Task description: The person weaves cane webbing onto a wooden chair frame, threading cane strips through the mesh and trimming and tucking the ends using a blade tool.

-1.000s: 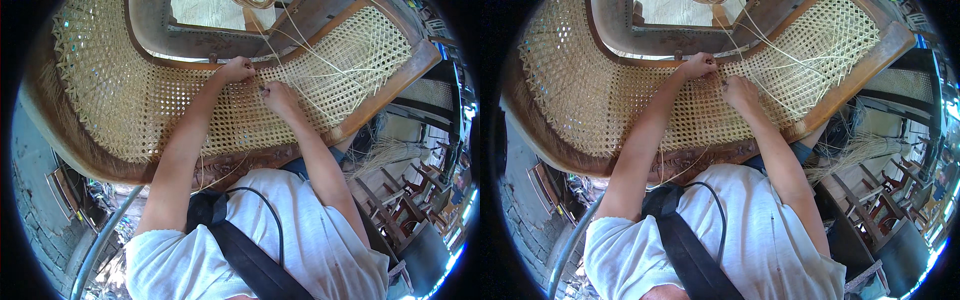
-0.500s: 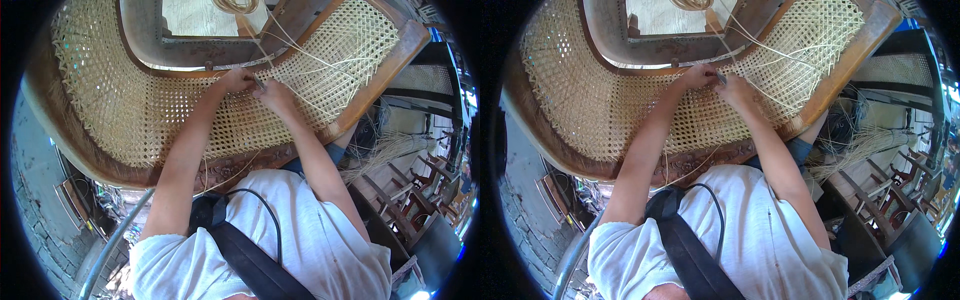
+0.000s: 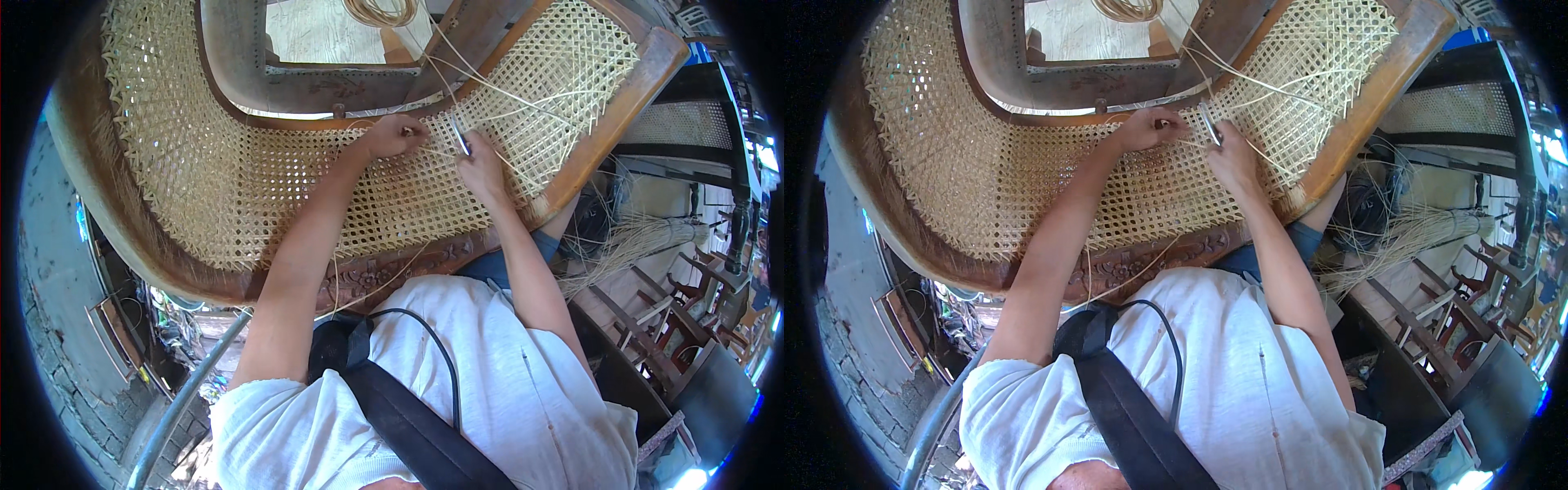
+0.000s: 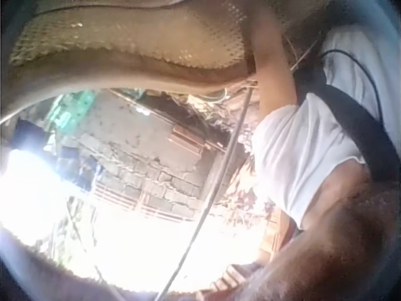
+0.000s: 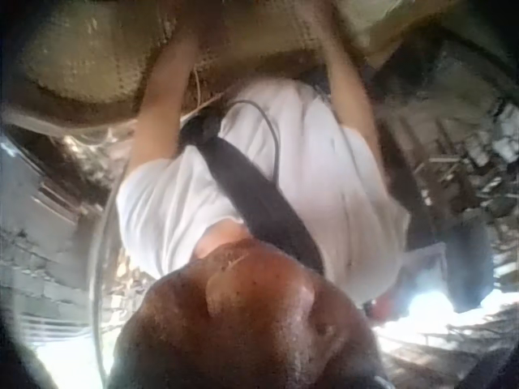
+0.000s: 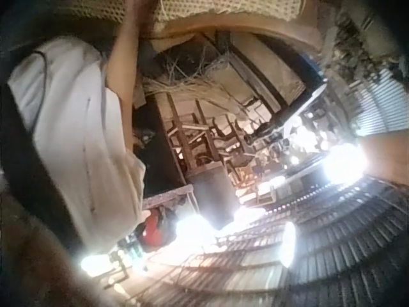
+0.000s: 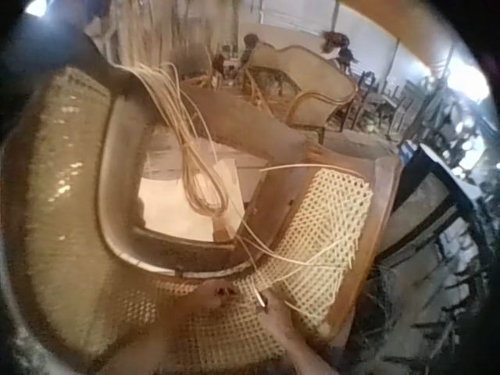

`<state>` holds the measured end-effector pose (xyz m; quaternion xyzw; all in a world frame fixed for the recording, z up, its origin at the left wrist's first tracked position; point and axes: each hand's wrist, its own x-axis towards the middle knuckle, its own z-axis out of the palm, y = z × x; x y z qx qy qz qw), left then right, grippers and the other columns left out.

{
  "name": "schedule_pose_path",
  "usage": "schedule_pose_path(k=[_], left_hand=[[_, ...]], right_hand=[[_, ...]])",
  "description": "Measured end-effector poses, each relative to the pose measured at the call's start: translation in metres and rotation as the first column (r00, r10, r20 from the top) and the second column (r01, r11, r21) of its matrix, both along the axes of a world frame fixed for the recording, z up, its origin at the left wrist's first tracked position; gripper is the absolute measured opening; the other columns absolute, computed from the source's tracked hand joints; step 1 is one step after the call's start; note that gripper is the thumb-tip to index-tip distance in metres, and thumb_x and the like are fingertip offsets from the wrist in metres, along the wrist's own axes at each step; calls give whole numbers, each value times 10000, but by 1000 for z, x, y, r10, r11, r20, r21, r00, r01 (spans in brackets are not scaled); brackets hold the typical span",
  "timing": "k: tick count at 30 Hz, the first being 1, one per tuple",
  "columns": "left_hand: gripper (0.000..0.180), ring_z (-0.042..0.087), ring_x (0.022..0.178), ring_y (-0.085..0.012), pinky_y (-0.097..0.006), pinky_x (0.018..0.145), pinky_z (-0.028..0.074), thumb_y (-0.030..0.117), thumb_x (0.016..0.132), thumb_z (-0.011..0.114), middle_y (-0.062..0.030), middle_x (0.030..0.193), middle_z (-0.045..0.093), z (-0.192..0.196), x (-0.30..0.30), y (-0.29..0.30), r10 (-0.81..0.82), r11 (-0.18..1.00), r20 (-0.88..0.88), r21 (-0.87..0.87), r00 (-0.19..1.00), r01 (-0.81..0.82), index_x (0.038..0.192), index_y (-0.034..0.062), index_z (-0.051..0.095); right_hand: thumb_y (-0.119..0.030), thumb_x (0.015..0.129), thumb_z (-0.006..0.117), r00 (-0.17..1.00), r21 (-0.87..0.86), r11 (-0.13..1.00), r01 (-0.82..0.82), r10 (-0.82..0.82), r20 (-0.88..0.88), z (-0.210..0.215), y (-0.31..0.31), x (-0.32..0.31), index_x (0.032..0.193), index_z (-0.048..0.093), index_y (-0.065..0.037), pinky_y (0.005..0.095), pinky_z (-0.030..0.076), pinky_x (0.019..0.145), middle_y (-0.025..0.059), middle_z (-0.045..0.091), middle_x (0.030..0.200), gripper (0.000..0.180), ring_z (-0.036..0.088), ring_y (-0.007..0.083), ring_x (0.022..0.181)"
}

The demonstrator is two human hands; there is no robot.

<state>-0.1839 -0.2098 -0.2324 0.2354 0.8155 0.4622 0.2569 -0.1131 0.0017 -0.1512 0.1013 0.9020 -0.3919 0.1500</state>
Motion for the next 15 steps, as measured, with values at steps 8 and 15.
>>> schedule_pose_path(k=[8,15], left_hand=[[205,571,664,-78,-250,619,482,238,876,724,2,744,646,-6,-10,3,92,964,457,180,885,-194,928,39,716],[129,577,617,-71,-244,552,481,145,861,699,-1,718,636,-23,-15,-4,139,981,493,49,859,-187,823,28,660]], right_hand=[[-224,883,580,976,234,957,-170,131,173,20,-16,-14,1046,588,-36,435,515,767,184,682,907,249,669,339,878],[-185,883,585,824,405,729,-552,404,397,34,-36,-23,1077,623,-16,475,463,889,180,682,980,260,654,298,983]])
